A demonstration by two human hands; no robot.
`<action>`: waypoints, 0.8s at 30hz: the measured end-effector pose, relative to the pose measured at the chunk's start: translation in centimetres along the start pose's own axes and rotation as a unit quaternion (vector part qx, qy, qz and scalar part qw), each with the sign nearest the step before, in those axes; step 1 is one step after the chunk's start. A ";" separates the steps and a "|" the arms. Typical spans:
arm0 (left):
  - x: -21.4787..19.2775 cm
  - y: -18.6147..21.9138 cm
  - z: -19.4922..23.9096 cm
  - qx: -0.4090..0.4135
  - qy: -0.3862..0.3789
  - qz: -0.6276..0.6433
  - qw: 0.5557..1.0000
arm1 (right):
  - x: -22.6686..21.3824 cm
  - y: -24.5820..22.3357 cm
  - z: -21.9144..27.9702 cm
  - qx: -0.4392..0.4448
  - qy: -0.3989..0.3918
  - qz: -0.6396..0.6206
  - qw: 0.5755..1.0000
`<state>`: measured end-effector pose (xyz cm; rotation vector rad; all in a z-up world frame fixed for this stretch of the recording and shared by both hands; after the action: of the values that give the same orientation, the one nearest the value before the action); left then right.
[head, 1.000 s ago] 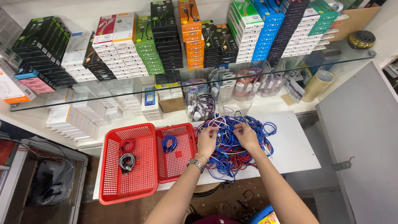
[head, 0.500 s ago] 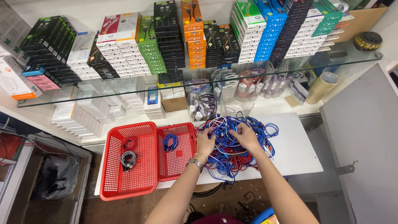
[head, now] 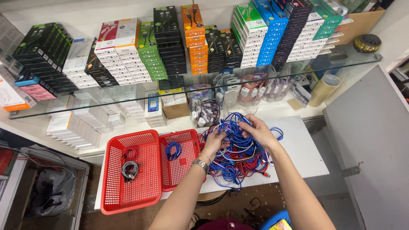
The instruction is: The person untangles a pile of mixed USB cables on a counter and coils them by hand. They place the coiled cables into red plastic baskets, sorting them by color as they work.
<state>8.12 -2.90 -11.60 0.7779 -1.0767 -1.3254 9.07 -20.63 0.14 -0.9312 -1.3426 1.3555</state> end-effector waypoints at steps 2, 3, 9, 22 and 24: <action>-0.4 0.3 -1.0 0.026 -0.011 -0.014 1.000 | -1.7 0.6 -0.3 0.013 0.044 0.139 0.989; -1.6 0.3 -1.3 0.035 0.020 0.002 0.999 | -2.7 0.6 -0.4 0.018 0.064 0.208 0.976; -7.7 -0.9 -2.3 0.036 0.125 0.087 0.988 | -7.1 0.9 0.3 0.071 0.155 0.096 0.981; -13.0 2.3 -1.8 0.073 0.161 -0.016 0.984 | -12.5 -15.6 6.4 -0.144 0.395 0.225 0.879; -11.9 1.9 -1.4 0.019 0.119 -0.008 0.993 | -12.4 -15.7 6.9 -0.169 0.408 0.215 0.871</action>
<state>10.99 8.90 -12.31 0.9493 -0.9103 -1.1944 7.18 -35.58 14.95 -1.8714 -0.7212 0.8372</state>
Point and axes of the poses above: each hand's wrist, its own z-axis away from the middle knuckle, its own x-axis out of the palm, y = z × x, the point moved 10 cm from there along -z, towards the middle knuckle, and after that the axes turned 9 degrees about -z, right-handed, at the moved point
